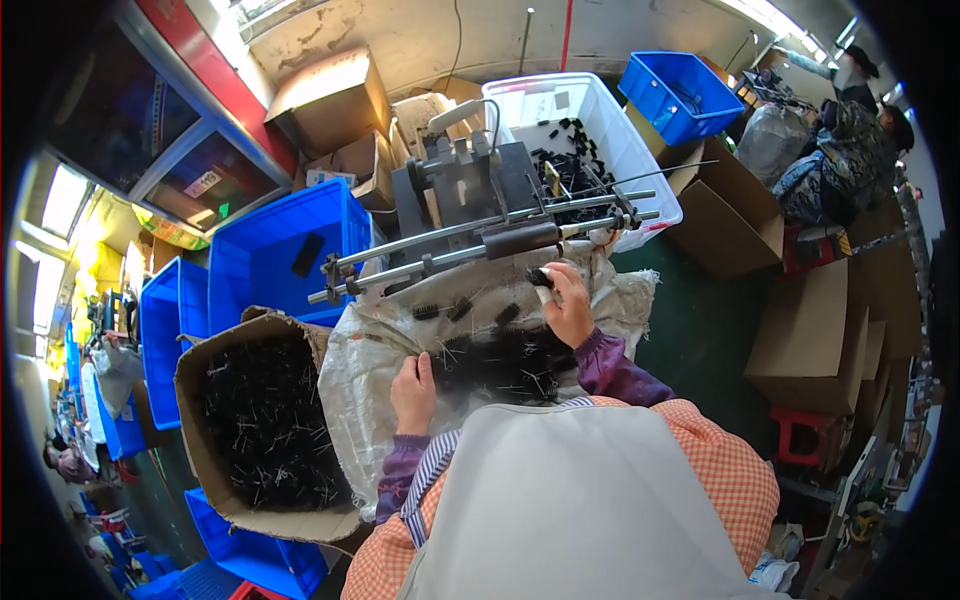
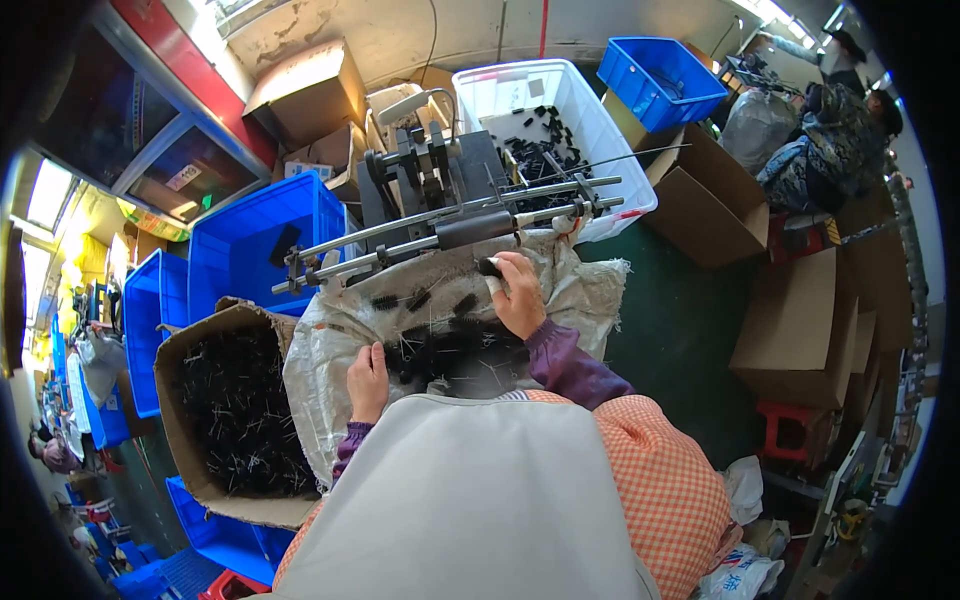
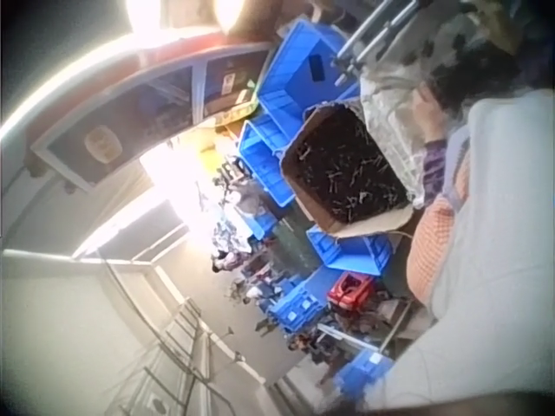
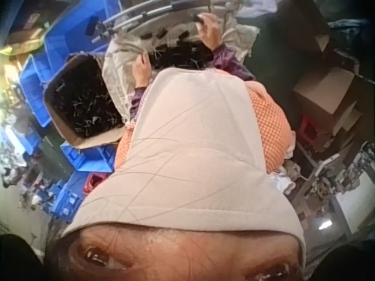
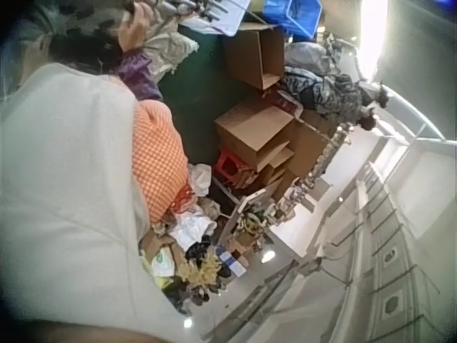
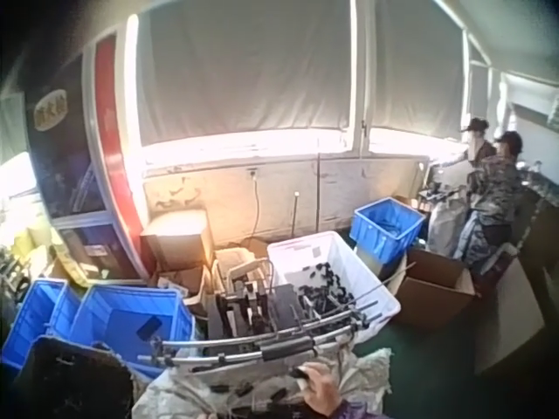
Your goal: Processing and sorting small black plastic components using a machine in a manufacturing facility.
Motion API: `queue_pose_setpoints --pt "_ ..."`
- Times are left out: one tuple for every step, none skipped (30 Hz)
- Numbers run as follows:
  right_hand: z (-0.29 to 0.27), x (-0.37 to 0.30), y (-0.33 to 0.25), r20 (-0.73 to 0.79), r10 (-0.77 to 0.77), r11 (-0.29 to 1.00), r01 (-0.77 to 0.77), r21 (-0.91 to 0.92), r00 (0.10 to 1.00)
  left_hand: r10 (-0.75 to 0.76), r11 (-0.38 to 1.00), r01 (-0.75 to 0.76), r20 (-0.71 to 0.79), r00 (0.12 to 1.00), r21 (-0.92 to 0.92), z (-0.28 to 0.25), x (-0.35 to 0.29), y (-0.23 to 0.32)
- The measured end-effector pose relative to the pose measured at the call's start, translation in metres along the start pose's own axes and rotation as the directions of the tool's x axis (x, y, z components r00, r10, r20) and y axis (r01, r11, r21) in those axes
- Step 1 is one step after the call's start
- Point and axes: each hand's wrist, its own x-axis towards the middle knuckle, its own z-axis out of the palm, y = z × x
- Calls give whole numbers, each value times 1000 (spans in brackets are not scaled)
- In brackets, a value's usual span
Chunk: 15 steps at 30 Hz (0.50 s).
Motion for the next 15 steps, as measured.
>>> queue_pose_setpoints --pt "1 -1 2 -19 -21 1000 21 3 1000 16 1000 -16 -11 1000 2 2 2 1" --pt "3 0 4 -47 -39 999 38 -5 998 12 1000 -12 -14 1000 -6 2 2 2" --pt "8 0 4 -35 -86 995 84 -54 996 10 1000 -10 -15 1000 -14 -1 0 0" --pt "10 3 -4 -21 -89 996 89 -14 996 -40 999 41 -12 999 2 -2 -3 -4" --pt "12 3 -6 -16 -87 996 86 -1 996 -36 999 36 -28 999 11 -3 -5 -6" --pt "9 3 -8 -21 -79 997 79 8 997 -19 1000 20 -24 1000 9 -2 -5 -6" --pt "7 3 -8 -26 -74 997 74 13 997 -10 1000 10 -13 1000 9 -1 -5 -5" --pt "4 3 -7 -28 -69 997 70 21 997 -4 1000 4 -4 1000 11 1 -4 -3" --pt "1 2 -6 -45 -64 998 64 10 997 15 1000 -15 5 1000 8 4 -2 -2" --pt "0 2 -4 -43 -70 998 70 5 997 14 1000 -15 15 1000 16 4 -2 1" --pt "0 1 -4 -39 -77 997 77 3 996 10 1000 -11 24 1000 24 4 -2 3" --pt "0 0 -3 -44 -75 997 75 1 996 16 1000 -17 26 1000 25 5 -2 4" --pt "-1 -1 -3 -40 -71 997 72 1 997 25 999 -26 31 999 34 5 -2 5" --pt "-1 -2 -3 -34 -68 998 68 2 997 34 998 -35 36 999 42 5 -2 5" --pt "-1 -2 -2 -36 -67 998 67 1 997 35 998 -37 37 999 42 5 -1 4"
